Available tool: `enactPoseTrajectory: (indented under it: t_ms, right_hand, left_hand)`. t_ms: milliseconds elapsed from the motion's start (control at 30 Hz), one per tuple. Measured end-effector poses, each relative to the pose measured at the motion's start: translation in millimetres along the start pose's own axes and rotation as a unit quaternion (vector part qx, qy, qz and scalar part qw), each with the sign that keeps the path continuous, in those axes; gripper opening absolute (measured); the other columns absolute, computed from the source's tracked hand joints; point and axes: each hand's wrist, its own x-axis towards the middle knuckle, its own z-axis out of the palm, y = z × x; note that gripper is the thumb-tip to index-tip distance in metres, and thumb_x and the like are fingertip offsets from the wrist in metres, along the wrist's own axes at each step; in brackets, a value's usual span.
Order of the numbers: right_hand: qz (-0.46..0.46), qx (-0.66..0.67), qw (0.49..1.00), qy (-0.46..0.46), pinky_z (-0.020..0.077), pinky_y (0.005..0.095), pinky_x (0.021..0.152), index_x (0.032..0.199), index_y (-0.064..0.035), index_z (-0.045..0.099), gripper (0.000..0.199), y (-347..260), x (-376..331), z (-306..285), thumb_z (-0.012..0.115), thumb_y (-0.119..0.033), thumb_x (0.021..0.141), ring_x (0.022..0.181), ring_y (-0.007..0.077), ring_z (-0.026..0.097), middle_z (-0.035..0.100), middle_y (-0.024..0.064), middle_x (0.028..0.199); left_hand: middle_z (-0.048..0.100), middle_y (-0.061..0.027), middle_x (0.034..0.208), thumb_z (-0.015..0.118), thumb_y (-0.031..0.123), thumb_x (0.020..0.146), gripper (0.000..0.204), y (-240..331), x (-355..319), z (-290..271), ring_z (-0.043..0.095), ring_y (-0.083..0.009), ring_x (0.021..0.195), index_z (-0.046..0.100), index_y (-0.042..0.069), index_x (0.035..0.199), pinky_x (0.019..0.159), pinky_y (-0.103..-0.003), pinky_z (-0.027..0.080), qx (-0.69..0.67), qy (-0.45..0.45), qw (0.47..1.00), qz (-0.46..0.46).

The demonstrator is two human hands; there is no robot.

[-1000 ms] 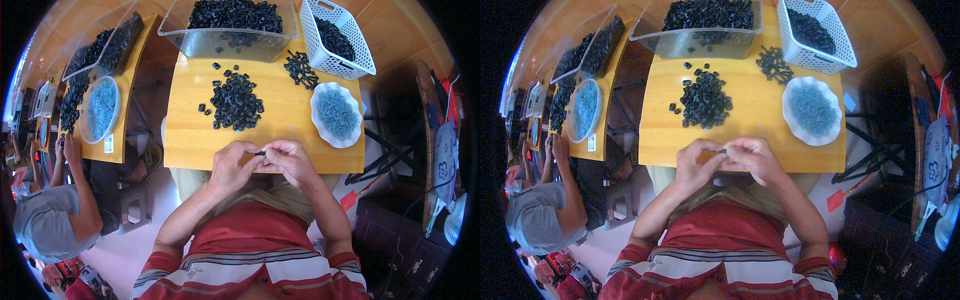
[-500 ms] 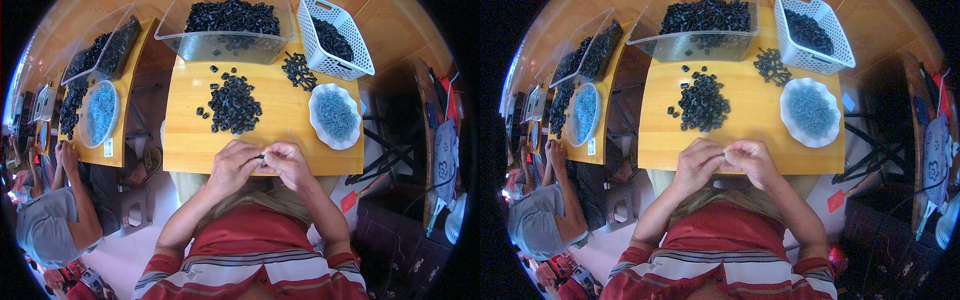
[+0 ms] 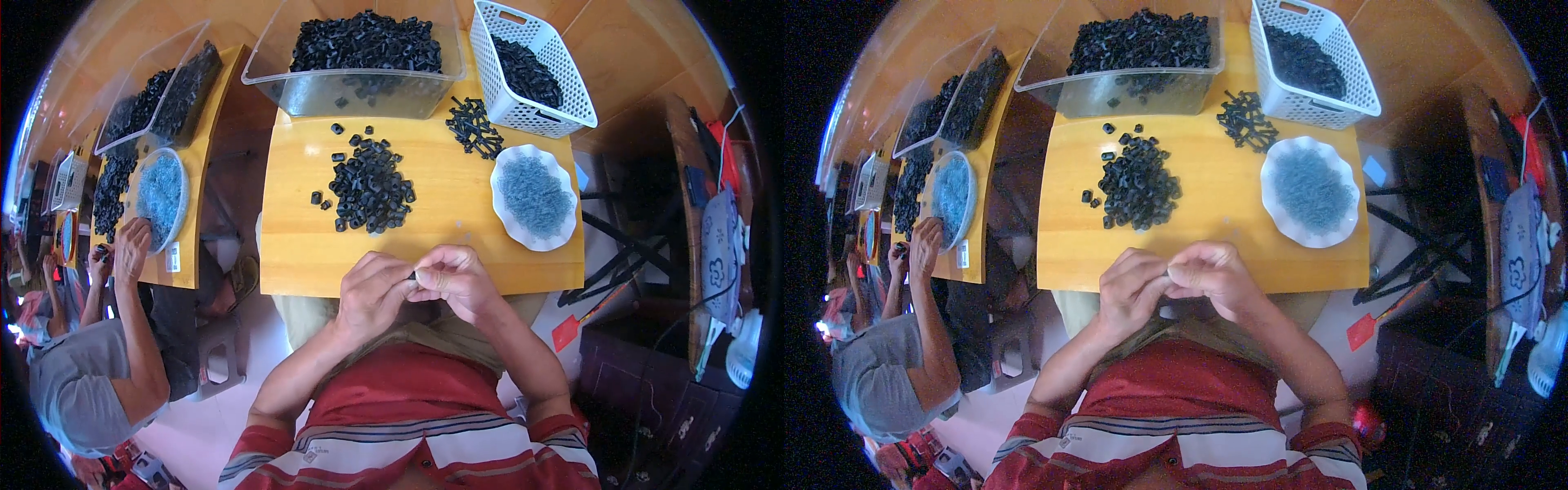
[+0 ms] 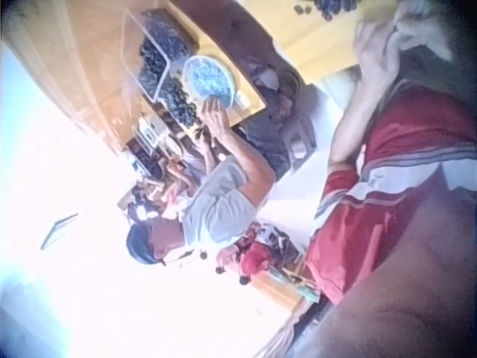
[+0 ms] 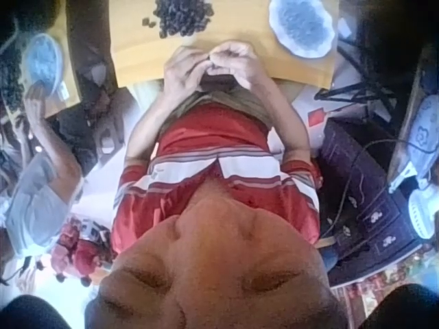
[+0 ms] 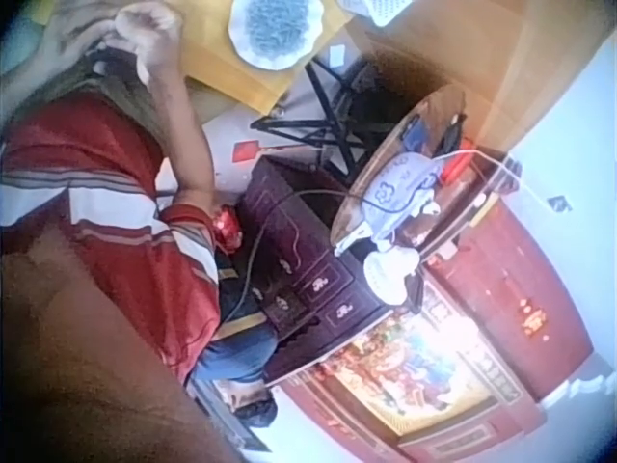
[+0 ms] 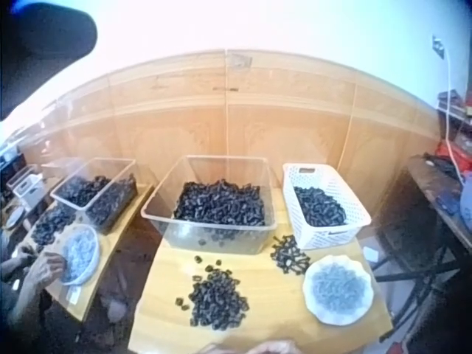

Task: The person assembles small blue plastic components into black plastic housings by hand at a workshop table.

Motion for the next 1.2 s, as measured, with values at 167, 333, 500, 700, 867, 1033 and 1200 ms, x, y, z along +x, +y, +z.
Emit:
enactPoseTrajectory:
  t_ms: [167, 333, 500, 700, 867, 1033, 1200]
  right_hand:
    - [0.011, -0.029, 1.0, 0.001, 0.0605, 0.0328, 0.075, 0.1, -0.0022, 0.069, 0.013, 1, 1, -3, 0.072, -0.011, 0.09, 0.082, 0.0166, 0.068, 0.07, 0.0084, 0.092]
    - [-0.005, -0.021, 1.0, 0.003, 0.059, 0.0333, 0.078, 0.105, -0.0045, 0.064, 0.017, -4, 0, 2, 0.071, -0.011, 0.091, 0.09, 0.0162, 0.067, 0.068, 0.0064, 0.098]
    - [-0.016, 0.008, 0.999, -0.03, 0.0558, 0.0356, 0.086, 0.105, -0.0047, 0.059, 0.02, -3, 2, 4, 0.072, -0.009, 0.09, 0.093, 0.0155, 0.065, 0.066, 0.0062, 0.099]
    - [-0.286, -0.415, 0.847, 0.171, 0.0503, 0.0251, 0.081, 0.102, -0.0039, 0.062, 0.018, -49, 2, -4, 0.072, -0.002, 0.087, 0.089, 0.0088, 0.061, 0.064, 0.0019, 0.098]
    - [-0.507, -0.51, 0.59, 0.368, 0.0505, 0.0254, 0.071, 0.108, -0.0021, 0.069, 0.023, -174, 31, -38, 0.074, -0.009, 0.086, 0.077, 0.0096, 0.06, 0.069, 0.0026, 0.094]
    - [-0.345, -0.644, 0.513, 0.45, 0.0541, 0.0356, 0.078, 0.106, -0.0032, 0.071, 0.026, -237, 57, -67, 0.07, -0.021, 0.086, 0.083, 0.0251, 0.071, 0.072, 0.0166, 0.097]
    - [-0.358, -0.61, 0.665, 0.239, 0.0532, 0.0364, 0.081, 0.103, -0.0017, 0.071, 0.023, -166, 60, -39, 0.068, -0.018, 0.087, 0.089, 0.028, 0.07, 0.072, 0.0169, 0.098]
  left_hand:
    - [0.07, -0.0114, 0.086, 0.078, 0.0, 0.075, 0.019, -1, -4, 4, 0.065, -0.0271, 0.078, 0.072, 0.0, 0.092, 0.069, -0.036, 0.053, 0.002, 0.004, 1.0, 0.003]
    - [0.071, -0.0112, 0.088, 0.078, 0.0, 0.074, 0.02, 4, 3, 2, 0.065, -0.0266, 0.079, 0.073, 0.001, 0.093, 0.07, -0.036, 0.053, 0.01, 0.001, 1.0, -0.001]
    - [0.071, -0.0116, 0.091, 0.078, -0.001, 0.075, 0.021, 5, 1, 4, 0.066, -0.027, 0.083, 0.073, 0.0, 0.095, 0.073, -0.036, 0.054, 0.026, 0.013, 1.0, 0.011]
    - [0.07, -0.016, 0.105, 0.079, 0.001, 0.075, 0.028, 6, -11, 8, 0.067, -0.0309, 0.092, 0.071, -0.002, 0.102, 0.08, -0.037, 0.055, 0.065, 0.056, 0.996, -0.039]
    - [0.069, -0.0184, 0.108, 0.078, 0.002, 0.078, 0.028, -1, -21, 7, 0.068, -0.0329, 0.096, 0.071, -0.002, 0.104, 0.083, -0.037, 0.055, 0.059, 0.04, 0.995, -0.076]
    - [0.069, -0.0181, 0.107, 0.078, 0.002, 0.078, 0.025, 1, -19, 7, 0.068, -0.0332, 0.096, 0.071, -0.002, 0.102, 0.082, -0.038, 0.056, 0.05, 0.027, 0.996, -0.072]
    - [0.07, -0.0173, 0.105, 0.077, 0.002, 0.078, 0.023, -6, -22, -8, 0.068, -0.0331, 0.093, 0.071, -0.002, 0.1, 0.08, -0.038, 0.056, 0.083, 0.035, 0.992, -0.09]
